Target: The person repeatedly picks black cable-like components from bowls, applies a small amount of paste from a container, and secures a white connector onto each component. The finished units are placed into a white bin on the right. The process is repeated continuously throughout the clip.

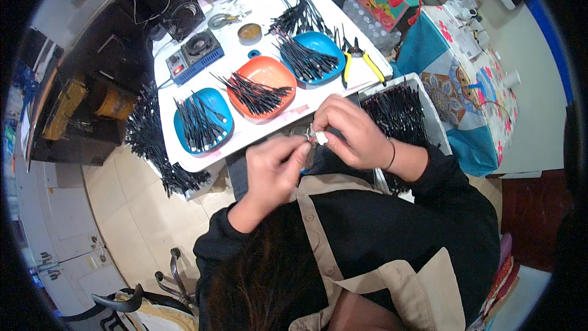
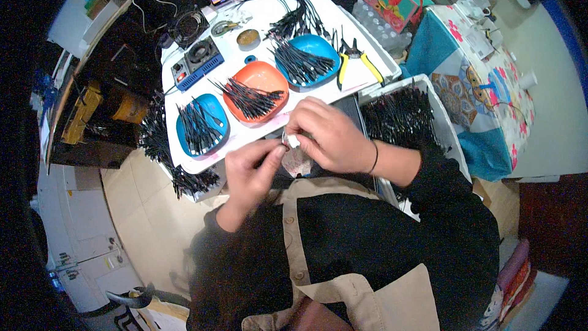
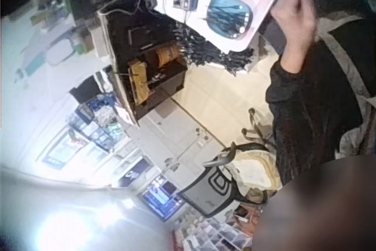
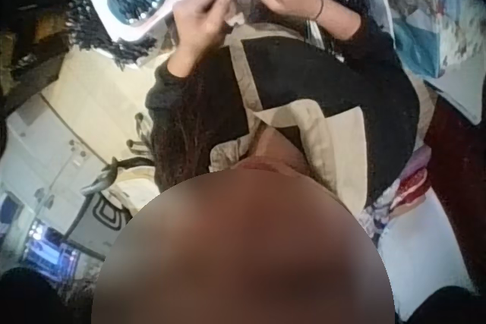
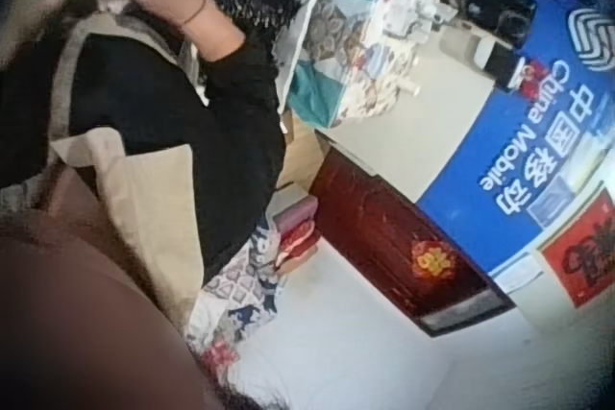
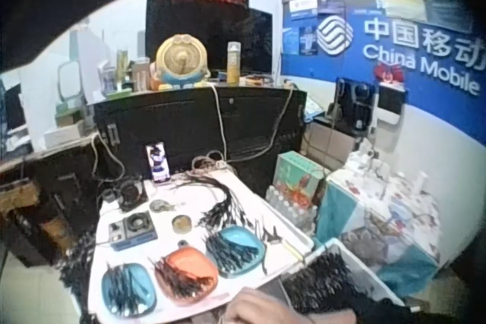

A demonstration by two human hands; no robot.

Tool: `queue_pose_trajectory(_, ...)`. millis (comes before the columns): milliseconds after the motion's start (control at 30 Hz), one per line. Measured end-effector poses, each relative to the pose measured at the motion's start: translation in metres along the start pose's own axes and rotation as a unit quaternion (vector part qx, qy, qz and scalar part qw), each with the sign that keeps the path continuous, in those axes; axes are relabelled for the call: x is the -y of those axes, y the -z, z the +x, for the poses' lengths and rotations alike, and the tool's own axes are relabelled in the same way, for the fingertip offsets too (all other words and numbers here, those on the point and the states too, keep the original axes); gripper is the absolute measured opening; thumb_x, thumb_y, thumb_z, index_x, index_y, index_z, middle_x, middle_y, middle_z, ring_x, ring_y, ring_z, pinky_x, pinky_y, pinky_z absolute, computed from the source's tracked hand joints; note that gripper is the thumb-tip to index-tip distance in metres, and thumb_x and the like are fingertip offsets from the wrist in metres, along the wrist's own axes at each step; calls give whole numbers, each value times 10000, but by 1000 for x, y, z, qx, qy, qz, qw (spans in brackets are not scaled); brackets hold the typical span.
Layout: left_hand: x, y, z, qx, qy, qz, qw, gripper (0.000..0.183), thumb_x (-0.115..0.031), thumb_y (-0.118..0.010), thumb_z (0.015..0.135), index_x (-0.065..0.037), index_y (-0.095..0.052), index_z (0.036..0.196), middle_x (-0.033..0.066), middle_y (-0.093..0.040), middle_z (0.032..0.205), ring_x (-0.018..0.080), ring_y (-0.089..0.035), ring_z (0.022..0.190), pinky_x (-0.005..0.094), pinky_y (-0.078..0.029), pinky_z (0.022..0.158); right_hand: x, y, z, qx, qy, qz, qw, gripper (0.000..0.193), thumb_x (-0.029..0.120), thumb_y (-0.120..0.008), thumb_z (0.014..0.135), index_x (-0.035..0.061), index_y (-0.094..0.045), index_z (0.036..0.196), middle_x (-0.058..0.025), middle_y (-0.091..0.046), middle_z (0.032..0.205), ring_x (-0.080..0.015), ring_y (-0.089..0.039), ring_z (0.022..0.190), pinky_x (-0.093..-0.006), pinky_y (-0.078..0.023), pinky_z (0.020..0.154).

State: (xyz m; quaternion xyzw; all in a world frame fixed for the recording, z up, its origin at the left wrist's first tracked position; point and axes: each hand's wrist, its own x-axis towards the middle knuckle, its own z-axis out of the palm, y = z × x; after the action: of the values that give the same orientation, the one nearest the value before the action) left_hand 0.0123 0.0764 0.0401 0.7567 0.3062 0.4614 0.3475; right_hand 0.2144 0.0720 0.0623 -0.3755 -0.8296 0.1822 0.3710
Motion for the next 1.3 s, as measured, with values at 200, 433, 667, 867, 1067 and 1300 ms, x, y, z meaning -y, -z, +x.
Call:
queue_pose_trajectory(200, 19, 10, -5, 93, -168, 327, 925, 368, 14, -590, 676, 91, -574, 1036, 100, -518, 710, 211, -560, 576, 329, -461, 500, -18, -24, 5, 105, -494, 649, 569, 122, 173, -568, 941, 51, -579, 945, 4, -527, 822, -81, -462, 716, -215, -366, 616)
queue_pose_trajectory(433, 30, 63, 0, 63, 44, 49, 996, 167, -3, -634, 819, 34, -639, 981, 109, -593, 692, 213, -572, 556, 298, -451, 528, -67, 0, 87, 277, -189, 202, 920, 201, 124, -574, 911, 12, -571, 1078, -66, -573, 934, -181, -578, 863, -302, -481, 770)
queue_pose_trajectory(667, 50, 94, 13, -23, 377, -340, 861, 141, -56, -623, 900, 74, -676, 903, 56, -635, 728, 99, -548, 625, 231, -430, 569, -256, -3, 285, 94, 88, -345, 930, 395, 49, -495, 867, 95, -496, 1260, -140, -565, 1182, -309, -493, 1169, -426, -429, 938)
queue_pose_trajectory(867, 70, 101, 28, -42, 447, -365, 815, 155, -80, -649, 888, 69, -681, 913, 70, -635, 719, 97, -548, 621, 208, -413, 555, -355, -26, 368, 207, 116, -472, 849, 514, 70, -378, 922, 177, -368, 1425, -123, -418, 1432, -289, -380, 1320, -419, -335, 1044)
queue_pose_trajectory(1067, 92, 100, 43, -12, 466, -376, 801, 161, -93, -644, 894, 56, -686, 938, 48, -631, 712, 84, -544, 619, 204, -407, 552, -396, -39, 408, 202, 244, -489, 812, 432, 170, -471, 924, 214, -437, 1353, 13, -432, 1440, -231, -368, 1336, -395, -347, 1008)
queue_pose_trajectory(1300, 87, 96, 35, -23, 433, -388, 813, 149, -82, -639, 893, 53, -682, 938, 54, -635, 719, 88, -540, 613, 208, -397, 547, -337, -15, 404, -51, 64, -365, 928, 447, -7, -476, 838, 76, -474, 1277, -82, -533, 1313, -283, -440, 1268, -401, -400, 988)
